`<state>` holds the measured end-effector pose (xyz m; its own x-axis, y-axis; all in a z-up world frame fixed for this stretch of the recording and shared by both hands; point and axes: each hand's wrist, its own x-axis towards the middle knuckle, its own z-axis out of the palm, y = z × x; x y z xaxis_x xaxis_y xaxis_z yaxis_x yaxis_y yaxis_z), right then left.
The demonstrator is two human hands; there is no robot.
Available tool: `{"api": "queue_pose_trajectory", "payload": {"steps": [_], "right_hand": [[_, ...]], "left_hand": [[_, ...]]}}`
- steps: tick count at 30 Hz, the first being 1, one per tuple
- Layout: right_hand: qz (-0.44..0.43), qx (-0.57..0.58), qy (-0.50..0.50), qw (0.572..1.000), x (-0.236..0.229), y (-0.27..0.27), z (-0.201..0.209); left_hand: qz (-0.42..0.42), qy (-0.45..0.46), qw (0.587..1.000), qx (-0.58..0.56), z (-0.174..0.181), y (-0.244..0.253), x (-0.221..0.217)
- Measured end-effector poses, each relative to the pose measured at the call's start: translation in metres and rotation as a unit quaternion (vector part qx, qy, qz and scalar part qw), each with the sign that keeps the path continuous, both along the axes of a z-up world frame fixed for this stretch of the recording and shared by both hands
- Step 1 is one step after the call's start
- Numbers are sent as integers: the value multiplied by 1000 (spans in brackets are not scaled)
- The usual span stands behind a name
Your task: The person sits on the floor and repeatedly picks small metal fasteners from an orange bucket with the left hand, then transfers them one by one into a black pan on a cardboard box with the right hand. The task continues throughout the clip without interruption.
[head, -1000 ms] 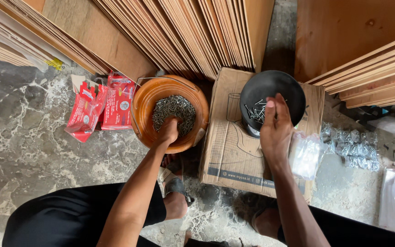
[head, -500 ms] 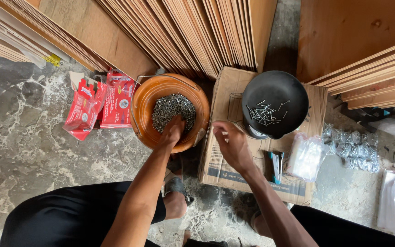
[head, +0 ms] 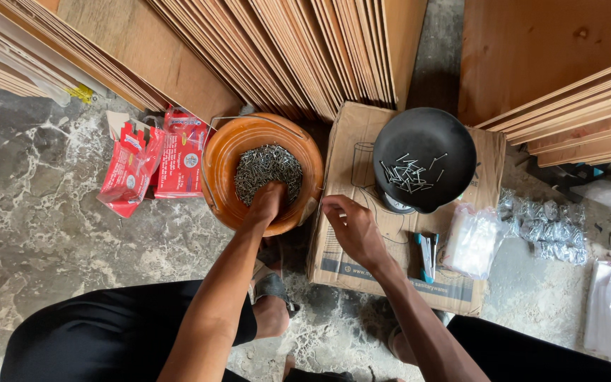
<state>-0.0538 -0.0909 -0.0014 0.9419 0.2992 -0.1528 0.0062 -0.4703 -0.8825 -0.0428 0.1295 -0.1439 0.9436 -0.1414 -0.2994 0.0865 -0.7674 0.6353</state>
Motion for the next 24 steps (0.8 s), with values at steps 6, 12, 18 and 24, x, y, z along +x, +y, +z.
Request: {"api": "queue_pose_trajectory", "payload": {"steps": [6,12,18,24], "right_hand": [[-7,4,3,1000,-2,-1,15],[-22,6,2,1000,-3,-4,16],[-36,15,-16,999,-4,-9,11],[-92,91,-13,992,2,-10,31]], "left_hand": [[1,-16,997,73,-93,7,-4],[43,-27,997,53,-19,-2,7],[91,-168,981,20,8,-32,27],[86,-364,924,-80,89,-79,44]]}}
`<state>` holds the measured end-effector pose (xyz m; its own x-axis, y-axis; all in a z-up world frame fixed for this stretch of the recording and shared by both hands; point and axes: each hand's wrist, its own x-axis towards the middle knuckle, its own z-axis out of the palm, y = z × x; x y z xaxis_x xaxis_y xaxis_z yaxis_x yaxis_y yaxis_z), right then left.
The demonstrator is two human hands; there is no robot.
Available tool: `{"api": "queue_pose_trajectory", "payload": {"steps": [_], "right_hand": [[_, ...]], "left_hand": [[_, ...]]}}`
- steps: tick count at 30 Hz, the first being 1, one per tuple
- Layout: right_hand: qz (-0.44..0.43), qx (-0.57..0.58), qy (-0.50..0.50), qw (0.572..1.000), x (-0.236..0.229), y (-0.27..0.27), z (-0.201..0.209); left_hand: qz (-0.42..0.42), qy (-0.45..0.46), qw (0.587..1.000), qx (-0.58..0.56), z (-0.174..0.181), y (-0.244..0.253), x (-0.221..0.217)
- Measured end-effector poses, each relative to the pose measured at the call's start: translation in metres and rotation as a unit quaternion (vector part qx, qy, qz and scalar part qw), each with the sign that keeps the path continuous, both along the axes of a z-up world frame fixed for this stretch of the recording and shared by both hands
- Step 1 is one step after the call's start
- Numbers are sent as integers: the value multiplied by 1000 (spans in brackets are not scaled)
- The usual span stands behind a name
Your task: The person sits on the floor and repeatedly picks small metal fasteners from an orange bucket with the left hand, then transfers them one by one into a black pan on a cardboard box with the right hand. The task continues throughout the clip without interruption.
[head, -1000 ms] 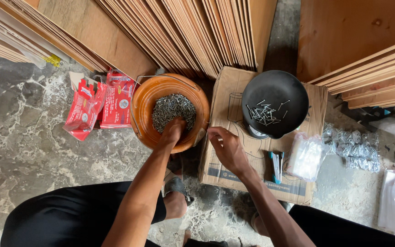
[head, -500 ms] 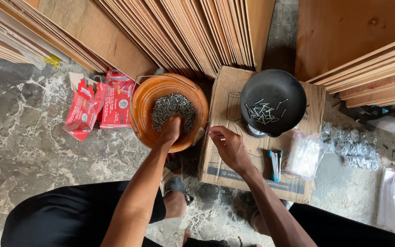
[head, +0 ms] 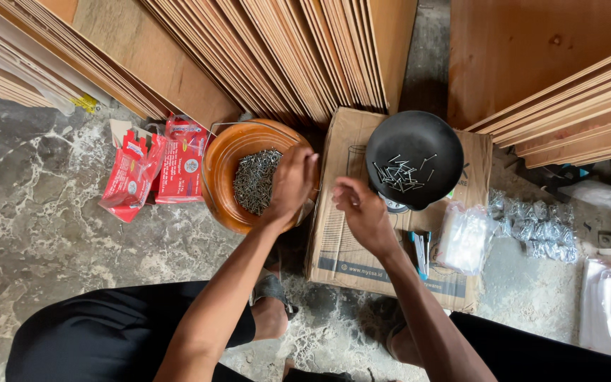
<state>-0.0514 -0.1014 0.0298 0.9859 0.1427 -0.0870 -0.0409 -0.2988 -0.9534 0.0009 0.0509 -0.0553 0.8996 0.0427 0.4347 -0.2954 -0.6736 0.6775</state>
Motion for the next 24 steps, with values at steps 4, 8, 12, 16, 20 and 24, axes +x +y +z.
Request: {"api": "queue_pose_trajectory", "payload": {"steps": [4,8,12,16,20,24], "right_hand": [[-36,66,32,997,11,-3,24],[-154,278,125,940,24,-20,19],[-200,341,184,900,38,-43,-10],[-213,338,189,897,36,-44,11],[-229,296,149,915,38,-54,13],[-265,153,78,949,38,-55,19]], "left_hand": [[-41,-51,998,0,46,-30,-2],[-120,-86,989,28,77,-53,-15],[-168,-81,981,47,75,-67,-15],[-168,-44,985,2,80,-58,-16],[-55,88,989,-109,48,-36,-4],[76,247,953,-161,33,-3,-3]]}}
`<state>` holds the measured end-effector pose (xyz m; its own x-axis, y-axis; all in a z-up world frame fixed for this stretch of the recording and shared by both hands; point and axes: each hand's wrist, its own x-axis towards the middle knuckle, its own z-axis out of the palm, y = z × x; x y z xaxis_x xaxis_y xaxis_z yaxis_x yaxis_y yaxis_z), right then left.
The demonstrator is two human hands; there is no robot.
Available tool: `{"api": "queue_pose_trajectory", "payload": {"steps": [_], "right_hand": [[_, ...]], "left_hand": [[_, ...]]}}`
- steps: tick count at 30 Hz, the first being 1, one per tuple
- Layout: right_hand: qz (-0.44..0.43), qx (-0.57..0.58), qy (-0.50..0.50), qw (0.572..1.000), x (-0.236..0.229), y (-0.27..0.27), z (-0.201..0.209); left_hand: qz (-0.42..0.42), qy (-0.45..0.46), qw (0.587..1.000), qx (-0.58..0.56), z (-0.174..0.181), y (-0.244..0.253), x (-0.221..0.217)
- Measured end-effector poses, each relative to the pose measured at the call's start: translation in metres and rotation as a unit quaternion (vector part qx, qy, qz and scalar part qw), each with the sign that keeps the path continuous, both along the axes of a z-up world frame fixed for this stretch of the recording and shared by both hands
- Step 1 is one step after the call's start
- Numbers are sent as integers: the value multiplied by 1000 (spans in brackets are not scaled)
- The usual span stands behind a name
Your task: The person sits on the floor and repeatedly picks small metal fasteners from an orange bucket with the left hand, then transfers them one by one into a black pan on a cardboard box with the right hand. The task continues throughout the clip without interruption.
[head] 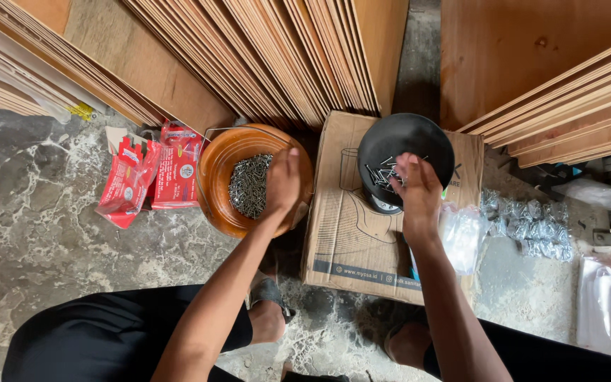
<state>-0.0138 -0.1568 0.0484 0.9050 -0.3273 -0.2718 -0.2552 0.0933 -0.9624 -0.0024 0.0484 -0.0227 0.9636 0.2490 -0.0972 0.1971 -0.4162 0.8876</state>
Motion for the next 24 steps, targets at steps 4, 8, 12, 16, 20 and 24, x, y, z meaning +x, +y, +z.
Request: {"api": "queue_pose_trajectory", "payload": {"steps": [4,8,12,16,20,24], "right_hand": [[6,-177,3,984,0,-6,-2],[33,-202,-58,977,-6,5,9],[160,-99,-120,975,-10,16,3],[225,-119,-140,957,-19,30,-13],[276,-137,-131,942,-27,42,-28],[293,-106,-100,945,-32,49,-35]], "left_hand": [[10,78,996,35,-82,33,3],[-94,104,977,159,-126,58,-5],[-174,153,942,243,-163,71,-11],[-197,105,935,275,-156,69,-17],[-187,64,902,385,-181,63,-17],[-199,52,883,421,-246,73,-12]]}}
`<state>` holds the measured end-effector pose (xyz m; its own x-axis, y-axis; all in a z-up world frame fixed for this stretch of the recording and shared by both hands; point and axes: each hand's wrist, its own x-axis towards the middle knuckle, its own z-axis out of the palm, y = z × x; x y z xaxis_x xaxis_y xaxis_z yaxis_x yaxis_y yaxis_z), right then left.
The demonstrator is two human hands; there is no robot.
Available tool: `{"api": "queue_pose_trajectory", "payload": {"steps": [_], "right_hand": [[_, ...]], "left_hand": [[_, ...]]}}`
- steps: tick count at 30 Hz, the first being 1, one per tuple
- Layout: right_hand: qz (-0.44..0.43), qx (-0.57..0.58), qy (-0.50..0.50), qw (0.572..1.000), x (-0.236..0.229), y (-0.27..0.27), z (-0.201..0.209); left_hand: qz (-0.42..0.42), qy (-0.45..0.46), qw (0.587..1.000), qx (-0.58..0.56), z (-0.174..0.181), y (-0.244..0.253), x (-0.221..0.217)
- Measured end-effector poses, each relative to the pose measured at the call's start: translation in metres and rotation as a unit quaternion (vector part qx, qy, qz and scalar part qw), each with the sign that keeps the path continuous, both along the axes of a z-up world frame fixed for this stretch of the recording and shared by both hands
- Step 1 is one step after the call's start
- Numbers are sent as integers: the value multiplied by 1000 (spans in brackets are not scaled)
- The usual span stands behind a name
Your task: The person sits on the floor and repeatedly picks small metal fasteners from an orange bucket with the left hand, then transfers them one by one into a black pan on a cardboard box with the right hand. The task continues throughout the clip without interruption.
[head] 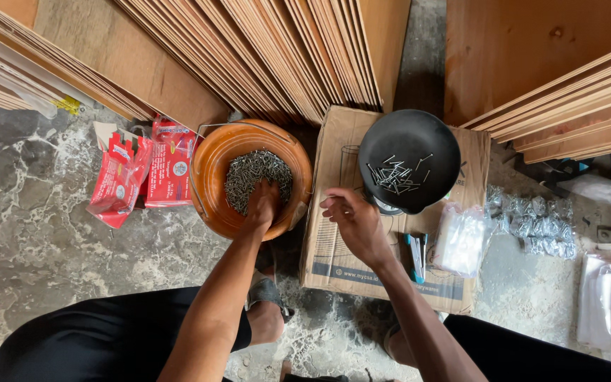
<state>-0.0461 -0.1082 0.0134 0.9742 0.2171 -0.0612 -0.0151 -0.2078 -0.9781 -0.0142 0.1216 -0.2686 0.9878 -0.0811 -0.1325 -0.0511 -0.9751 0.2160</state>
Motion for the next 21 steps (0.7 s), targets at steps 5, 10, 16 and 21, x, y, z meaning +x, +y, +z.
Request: {"api": "queue_pose_trajectory", "payload": {"steps": [5,10,16,21], "right_hand": [[9,8,18,1000,-2,1,5],[14,4,33,999,-2,0,9],[17,-4,39,999,-2,0,9],[19,0,34,999,-2,1,6]], "left_hand": [[-39,0,999,17,59,-9,-15],[-41,15,999,-2,55,-7,-17],[-40,46,995,-76,66,2,-24],[33,123,961,-246,102,3,-25]]}}
